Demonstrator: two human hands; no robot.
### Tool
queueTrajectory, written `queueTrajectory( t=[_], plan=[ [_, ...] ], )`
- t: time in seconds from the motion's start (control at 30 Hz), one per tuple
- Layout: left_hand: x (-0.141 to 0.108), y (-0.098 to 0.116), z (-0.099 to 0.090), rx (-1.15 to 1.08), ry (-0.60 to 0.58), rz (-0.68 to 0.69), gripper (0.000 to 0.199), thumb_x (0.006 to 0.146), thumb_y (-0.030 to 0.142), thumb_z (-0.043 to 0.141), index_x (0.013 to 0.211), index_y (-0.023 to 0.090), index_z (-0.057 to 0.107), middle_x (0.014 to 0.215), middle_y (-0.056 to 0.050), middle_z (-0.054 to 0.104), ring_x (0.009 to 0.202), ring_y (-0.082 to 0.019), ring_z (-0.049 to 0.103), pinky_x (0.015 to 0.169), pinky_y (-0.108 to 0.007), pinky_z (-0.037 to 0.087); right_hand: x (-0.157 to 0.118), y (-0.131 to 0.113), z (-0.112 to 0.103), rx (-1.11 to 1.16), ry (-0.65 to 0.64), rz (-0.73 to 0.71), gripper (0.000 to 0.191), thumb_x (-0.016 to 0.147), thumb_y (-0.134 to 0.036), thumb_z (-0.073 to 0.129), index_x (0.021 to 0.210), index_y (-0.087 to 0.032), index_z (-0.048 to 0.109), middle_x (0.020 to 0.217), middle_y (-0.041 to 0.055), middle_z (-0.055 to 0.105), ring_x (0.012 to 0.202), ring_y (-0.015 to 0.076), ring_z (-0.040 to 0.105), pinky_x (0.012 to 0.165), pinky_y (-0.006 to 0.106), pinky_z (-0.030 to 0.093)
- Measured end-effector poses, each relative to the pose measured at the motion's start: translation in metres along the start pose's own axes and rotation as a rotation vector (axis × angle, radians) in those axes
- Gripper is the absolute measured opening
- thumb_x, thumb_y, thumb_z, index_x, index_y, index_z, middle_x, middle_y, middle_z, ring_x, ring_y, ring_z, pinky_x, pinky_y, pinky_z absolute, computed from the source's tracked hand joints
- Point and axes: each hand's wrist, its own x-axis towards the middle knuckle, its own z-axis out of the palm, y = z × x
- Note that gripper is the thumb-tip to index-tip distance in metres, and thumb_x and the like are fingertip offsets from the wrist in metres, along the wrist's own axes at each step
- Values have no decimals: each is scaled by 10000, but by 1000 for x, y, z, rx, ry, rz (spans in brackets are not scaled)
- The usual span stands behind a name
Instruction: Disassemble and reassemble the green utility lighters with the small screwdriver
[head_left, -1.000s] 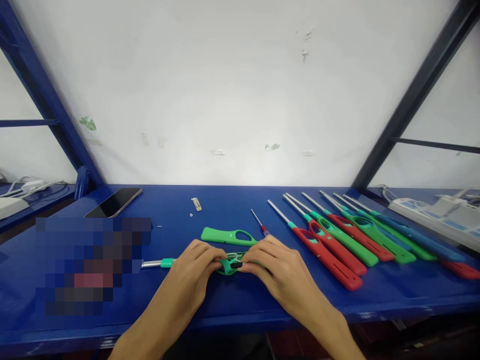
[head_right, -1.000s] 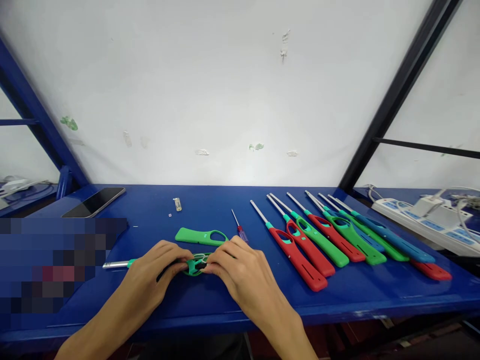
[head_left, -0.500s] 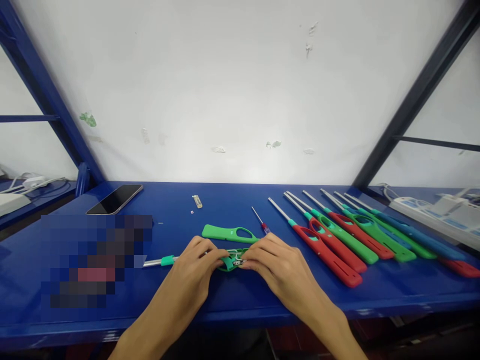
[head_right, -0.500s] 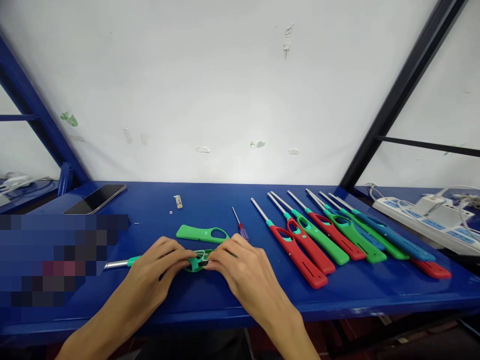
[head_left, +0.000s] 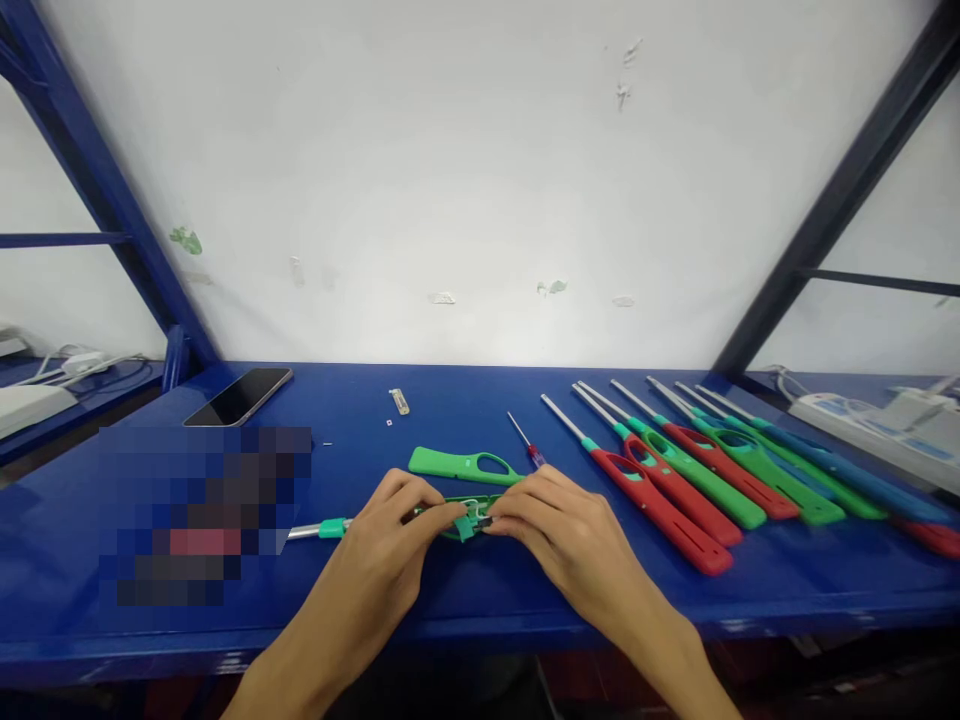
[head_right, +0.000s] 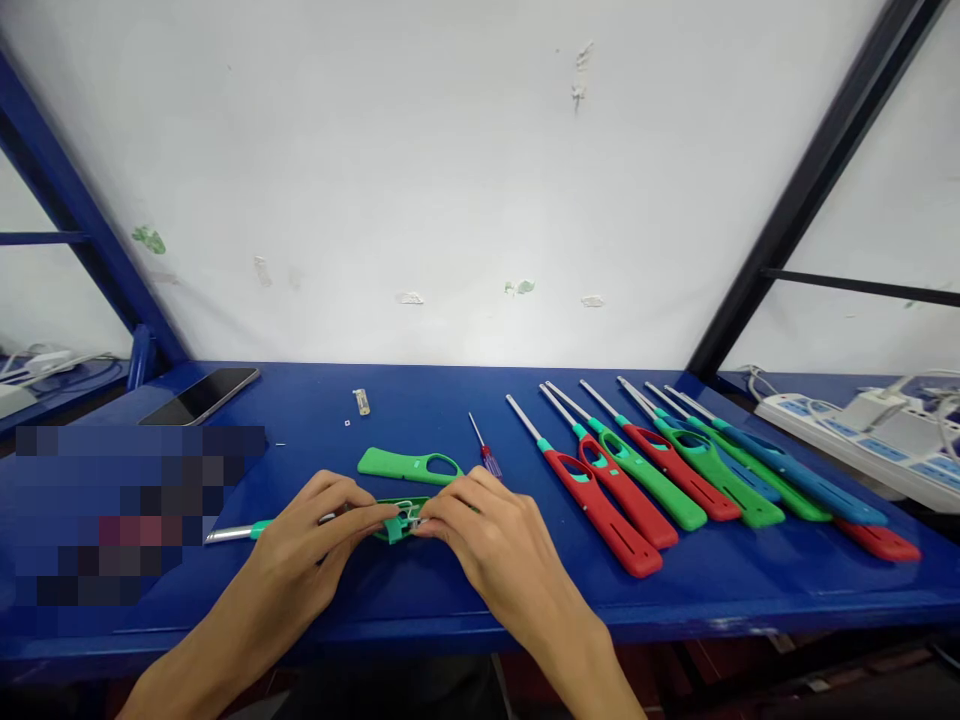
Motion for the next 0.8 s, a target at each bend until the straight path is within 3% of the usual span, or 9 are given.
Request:
queueTrajectory(
  t=[0.2,0.47,0.8],
  plan=[
    [-1,0,1,23,-18,-12,311,1013,-27,504,1181,181,662,908,-21,611,857,-174,513,735,-269,470,-1,-1,-2,60,1,16,123,1047,-253,621,977,-221,717,953,4,764,849,168,630,789,299,501],
    [0,-2,6,59,-16,-39,186,1055,86,522,1128,212,637,888,-4,617,810,-188,524,734,-299,454,3,-3,-3,189,14,95,89,988,-174,706,931,-237,731,919,-32,766,843,142,659,819,267,489],
    [0,5,1,53,-32,-14,173,1017,55,579,1085,206,631,899,-2,653,825,-195,509,772,-329,444,5,-7,-6,237,1,156,110,985,-181,712,894,-242,726,892,-46,755,849,130,676,814,246,478]
  ],
)
